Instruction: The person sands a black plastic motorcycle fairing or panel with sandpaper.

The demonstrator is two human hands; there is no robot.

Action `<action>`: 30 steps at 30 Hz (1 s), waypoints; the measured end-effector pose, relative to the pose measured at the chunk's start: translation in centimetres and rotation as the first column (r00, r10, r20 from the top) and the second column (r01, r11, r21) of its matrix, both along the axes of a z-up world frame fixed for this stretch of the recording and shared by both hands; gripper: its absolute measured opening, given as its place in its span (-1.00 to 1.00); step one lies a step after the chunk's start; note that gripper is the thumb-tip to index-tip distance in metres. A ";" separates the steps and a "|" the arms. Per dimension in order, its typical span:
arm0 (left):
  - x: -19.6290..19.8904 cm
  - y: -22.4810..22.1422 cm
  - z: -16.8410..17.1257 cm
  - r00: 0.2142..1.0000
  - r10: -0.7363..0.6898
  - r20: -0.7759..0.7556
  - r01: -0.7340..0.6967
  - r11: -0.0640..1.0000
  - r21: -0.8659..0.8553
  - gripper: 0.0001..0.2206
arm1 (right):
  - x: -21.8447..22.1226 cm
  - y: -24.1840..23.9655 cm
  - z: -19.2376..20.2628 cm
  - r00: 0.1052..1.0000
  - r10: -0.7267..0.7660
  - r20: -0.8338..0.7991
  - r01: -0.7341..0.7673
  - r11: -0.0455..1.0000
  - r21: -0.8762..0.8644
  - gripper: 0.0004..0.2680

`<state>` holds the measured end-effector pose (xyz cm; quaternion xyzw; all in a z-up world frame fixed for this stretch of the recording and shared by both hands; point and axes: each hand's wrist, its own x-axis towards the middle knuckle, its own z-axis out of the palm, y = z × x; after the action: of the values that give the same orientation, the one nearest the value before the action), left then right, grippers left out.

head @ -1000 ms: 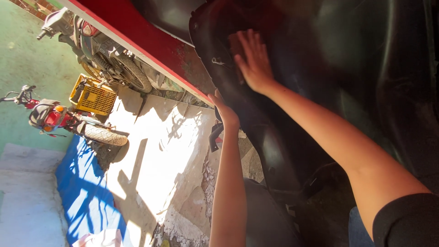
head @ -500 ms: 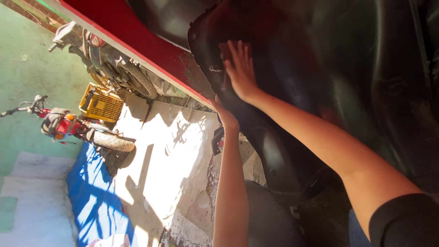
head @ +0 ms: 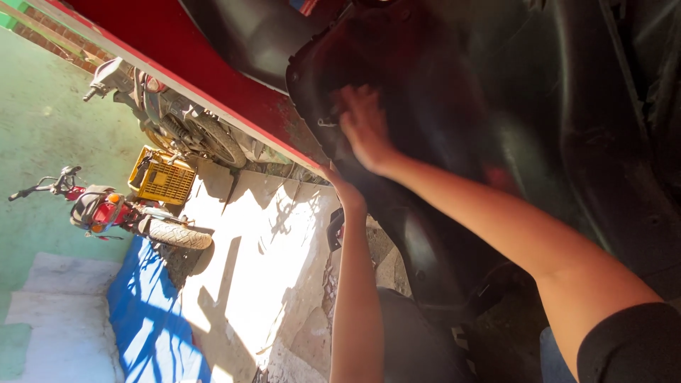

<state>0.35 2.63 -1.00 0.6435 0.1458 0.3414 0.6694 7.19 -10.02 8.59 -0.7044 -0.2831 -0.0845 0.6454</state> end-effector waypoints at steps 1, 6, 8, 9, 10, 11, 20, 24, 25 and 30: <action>0.7 0.5 -0.4 1.000 -0.005 0.002 0.005 1.000 -0.003 -0.15 | -2.0 -0.2 1.5 1.000 -0.005 0.002 0.005 1.000 -0.003 -0.50; 0.5 1.2 -1.4 1.000 0.010 -0.023 -0.009 1.000 0.009 -0.16 | -4.7 -1.0 3.3 0.973 0.163 0.162 -0.182 0.977 0.109 -0.52; -0.8 -1.1 1.0 1.000 -0.025 0.007 0.024 1.000 0.010 -0.15 | -1.3 -1.0 0.9 0.989 0.023 0.147 -0.027 0.999 0.021 -0.52; -1.2 -2.3 2.3 0.997 -0.067 0.040 0.066 0.998 0.017 -0.14 | 0.5 -1.0 -0.3 0.981 -0.125 0.151 0.137 0.988 -0.065 -0.53; -1.1 -2.0 2.1 0.997 -0.069 0.040 0.069 0.997 0.018 -0.14 | 0.8 -0.9 -0.4 0.980 -0.128 0.150 0.139 0.988 -0.065 -0.53; -1.0 -1.7 1.9 0.998 -0.061 0.024 0.061 0.998 -0.033 -0.15 | 1.1 -0.8 -0.6 0.985 -0.132 0.108 0.141 0.986 -0.085 -0.51; 0.2 0.0 -0.2 0.969 -0.194 0.154 0.201 0.979 -0.028 -0.18 | -4.7 -1.6 3.6 0.982 0.124 0.144 -0.136 0.987 0.081 -0.50; -0.9 -1.9 2.2 0.990 -0.103 0.093 0.115 0.985 -0.126 -0.12 | 1.0 -2.6 -0.1 0.963 -0.197 0.183 0.222 0.966 -0.131 -0.54; -0.9 -1.4 1.7 0.990 -0.107 0.094 0.118 0.986 -0.121 -0.12 | 1.3 -2.4 -0.8 0.962 -0.201 0.184 0.226 0.966 -0.127 -0.54; 0.2 0.4 0.4 0.996 -0.080 0.033 0.082 0.995 -0.054 -0.11 | -0.9 0.5 -0.2 0.989 -0.123 0.084 0.133 0.983 -0.128 -0.51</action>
<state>0.56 3.02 -0.64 0.6247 0.1187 0.3195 0.7025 6.32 -9.57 8.41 -0.7589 -0.2664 -0.1333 0.5791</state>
